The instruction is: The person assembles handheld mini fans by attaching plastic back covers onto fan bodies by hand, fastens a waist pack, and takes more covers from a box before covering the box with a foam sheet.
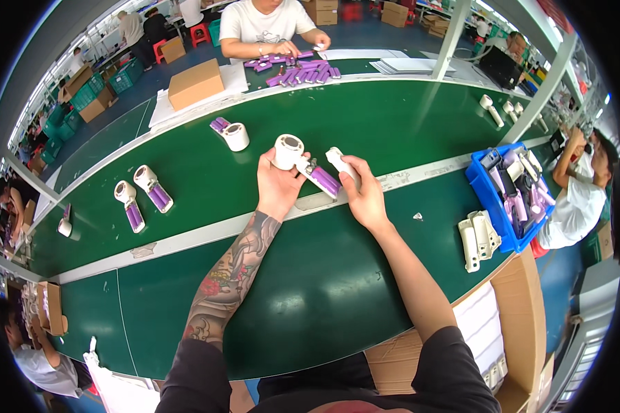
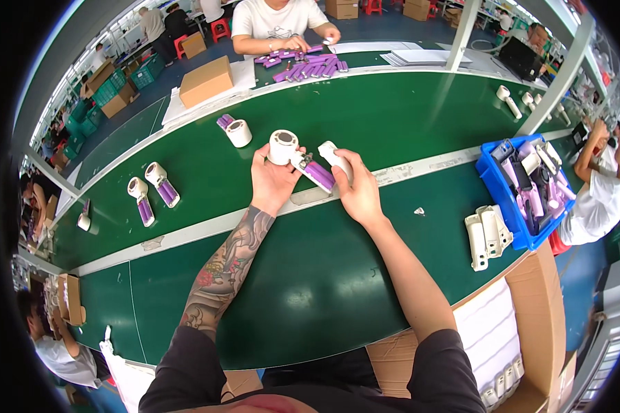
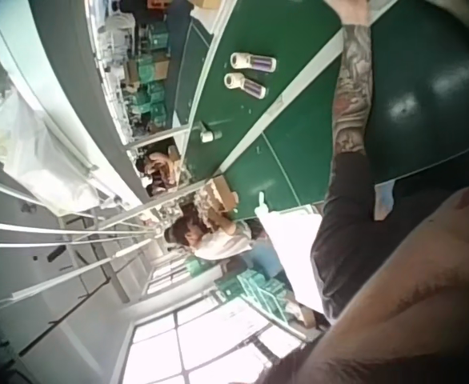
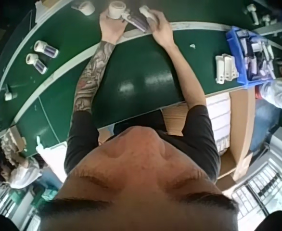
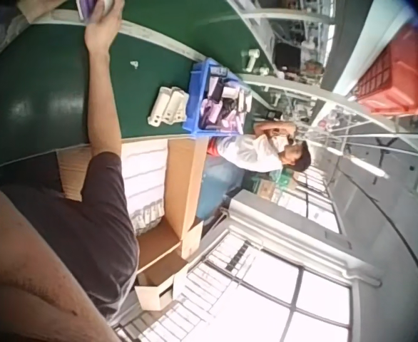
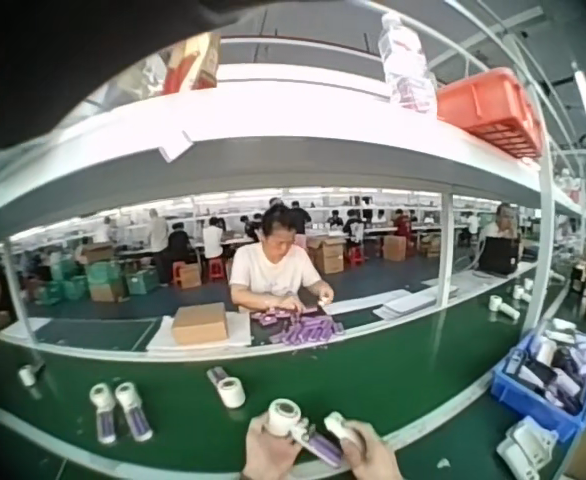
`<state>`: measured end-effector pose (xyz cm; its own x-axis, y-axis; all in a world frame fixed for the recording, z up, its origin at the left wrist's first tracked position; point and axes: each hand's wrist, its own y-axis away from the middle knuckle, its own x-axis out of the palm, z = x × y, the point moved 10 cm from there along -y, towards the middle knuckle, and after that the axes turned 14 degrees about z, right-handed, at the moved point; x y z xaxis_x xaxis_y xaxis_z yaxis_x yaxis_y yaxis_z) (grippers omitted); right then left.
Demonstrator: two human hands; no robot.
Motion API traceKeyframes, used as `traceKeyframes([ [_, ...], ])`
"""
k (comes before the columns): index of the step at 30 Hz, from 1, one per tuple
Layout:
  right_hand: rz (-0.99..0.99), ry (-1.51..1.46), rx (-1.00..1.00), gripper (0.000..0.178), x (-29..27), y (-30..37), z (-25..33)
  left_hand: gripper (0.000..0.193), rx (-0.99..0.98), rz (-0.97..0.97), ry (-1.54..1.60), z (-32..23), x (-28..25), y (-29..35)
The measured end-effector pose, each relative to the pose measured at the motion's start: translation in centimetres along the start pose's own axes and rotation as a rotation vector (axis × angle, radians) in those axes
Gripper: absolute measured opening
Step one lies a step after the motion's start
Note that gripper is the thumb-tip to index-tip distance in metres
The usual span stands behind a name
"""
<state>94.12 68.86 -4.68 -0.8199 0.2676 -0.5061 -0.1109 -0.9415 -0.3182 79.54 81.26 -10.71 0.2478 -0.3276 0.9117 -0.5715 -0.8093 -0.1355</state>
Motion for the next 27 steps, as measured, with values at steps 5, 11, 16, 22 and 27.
traceKeyframes([
  [5, 0.079, 0.027, 0.063, 0.033, 1.6, 0.4, 1.1, 0.045, -0.031, 0.107, 0.046, 0.1, 1.3, 0.5],
  [11, 0.087, 0.211, -0.097, 0.034, 3.1, 0.9, 3.8, 0.047, -0.051, 0.158, 0.009, 0.2, 2.5, 0.9],
  [16, 0.076, 0.450, -0.151, 0.034, 4.2, 1.4, 5.3, 0.049, -0.051, 0.202, -0.011, -0.1, 2.7, 1.0],
  [22, 0.068, 0.675, -0.123, 0.035, 5.2, 1.6, 6.7, 0.049, -0.051, 0.264, -0.037, -0.7, 2.6, 0.8],
  [27, 0.084, 0.678, -0.100, 0.035, 5.8, 1.6, 7.2, 0.049, -0.050, 0.288, -0.037, -0.8, 2.4, 0.8],
])
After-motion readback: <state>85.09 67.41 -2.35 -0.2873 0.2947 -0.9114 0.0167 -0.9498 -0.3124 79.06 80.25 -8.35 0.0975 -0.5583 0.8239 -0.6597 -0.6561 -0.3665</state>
